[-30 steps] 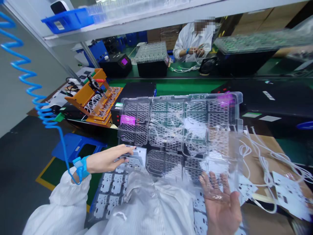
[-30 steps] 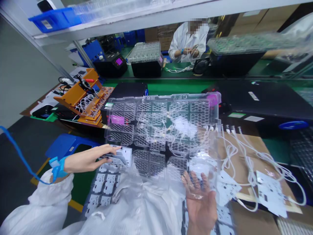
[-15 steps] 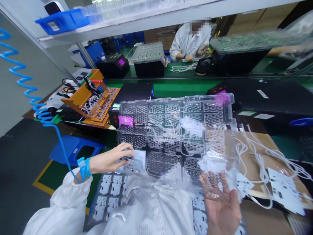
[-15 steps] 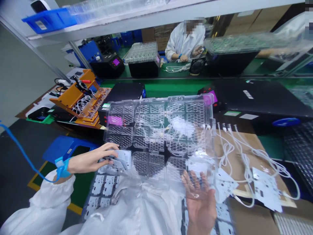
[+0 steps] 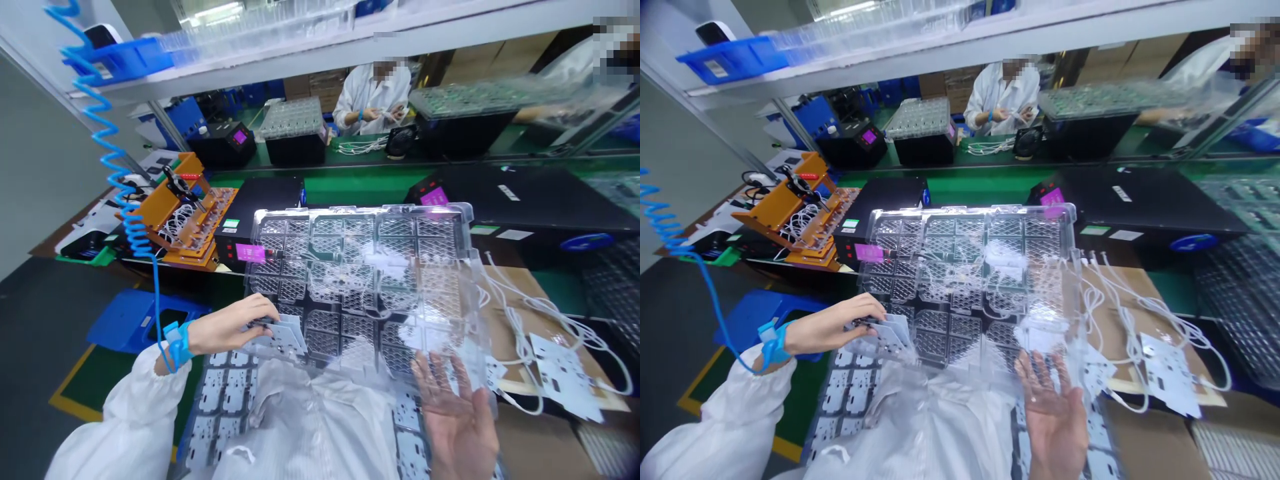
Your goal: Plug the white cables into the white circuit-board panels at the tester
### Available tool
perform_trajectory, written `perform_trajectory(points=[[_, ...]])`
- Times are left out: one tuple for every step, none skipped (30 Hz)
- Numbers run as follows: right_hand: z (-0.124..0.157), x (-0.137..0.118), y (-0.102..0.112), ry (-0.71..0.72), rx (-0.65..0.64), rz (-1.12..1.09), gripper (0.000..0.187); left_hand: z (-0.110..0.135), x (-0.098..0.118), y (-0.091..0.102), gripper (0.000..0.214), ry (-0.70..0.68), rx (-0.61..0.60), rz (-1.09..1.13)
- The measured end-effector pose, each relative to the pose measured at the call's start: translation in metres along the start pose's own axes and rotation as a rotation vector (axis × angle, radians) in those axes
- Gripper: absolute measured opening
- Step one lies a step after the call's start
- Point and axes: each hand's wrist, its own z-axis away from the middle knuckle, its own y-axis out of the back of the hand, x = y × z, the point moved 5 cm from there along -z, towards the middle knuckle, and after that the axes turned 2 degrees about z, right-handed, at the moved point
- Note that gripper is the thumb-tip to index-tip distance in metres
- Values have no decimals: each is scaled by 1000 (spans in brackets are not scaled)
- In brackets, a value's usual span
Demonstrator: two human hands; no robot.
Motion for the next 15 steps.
perform_trajectory(points=[[1, -1, 1, 3, 10, -8, 47, -3, 1, 4, 21, -10, 8, 3], [3, -2, 2, 10, 20, -18, 46, -6, 2, 8, 20, -14, 19, 7], [4, -3, 3, 22, 32, -31, 45, -9, 3, 13, 20, -10, 41, 11], [5, -5, 5, 34, 45, -43, 43, -11, 2, 19, 21, -1, 72, 17], [7, -7, 7, 45, 60, -56, 42, -13, 2, 25, 22, 10, 114, 30], [8, -8, 10, 56, 76, -67, 41, -15, 0, 32, 23, 23, 167, 56], [8, -10, 13, 67, 89, -76, 40, -17, -3, 39, 25, 36, 229, 96], [9, -12, 16, 81, 101, -81, 39, -19, -6, 47, 26, 47, 295, 153], [10, -14, 20, 97, 112, -84, 38, -21, -11, 55, 28, 53, 373, 228], [12, -16, 24, 114, 122, -86, 37, -24, -17, 65, 30, 58, 454, 320], [13, -18, 28, 131, 134, -89, 37, -27, -23, 74, 32, 66, 538, 420], [15, -21, 32, 147, 148, -95, 36, -33, -31, 85, 34, 70, 620, 519], [17, -23, 37, 161, 167, -107, 36, -39, -40, 95, 35, 70, 696, 613], [19, -25, 43, 175, 188, -126, 36, -47, -49, 107, 34, 66, 760, 690], [22, -28, 50, 193, 213, -149, 35, -56, -58, 119, 32, 55, 824, 739]])
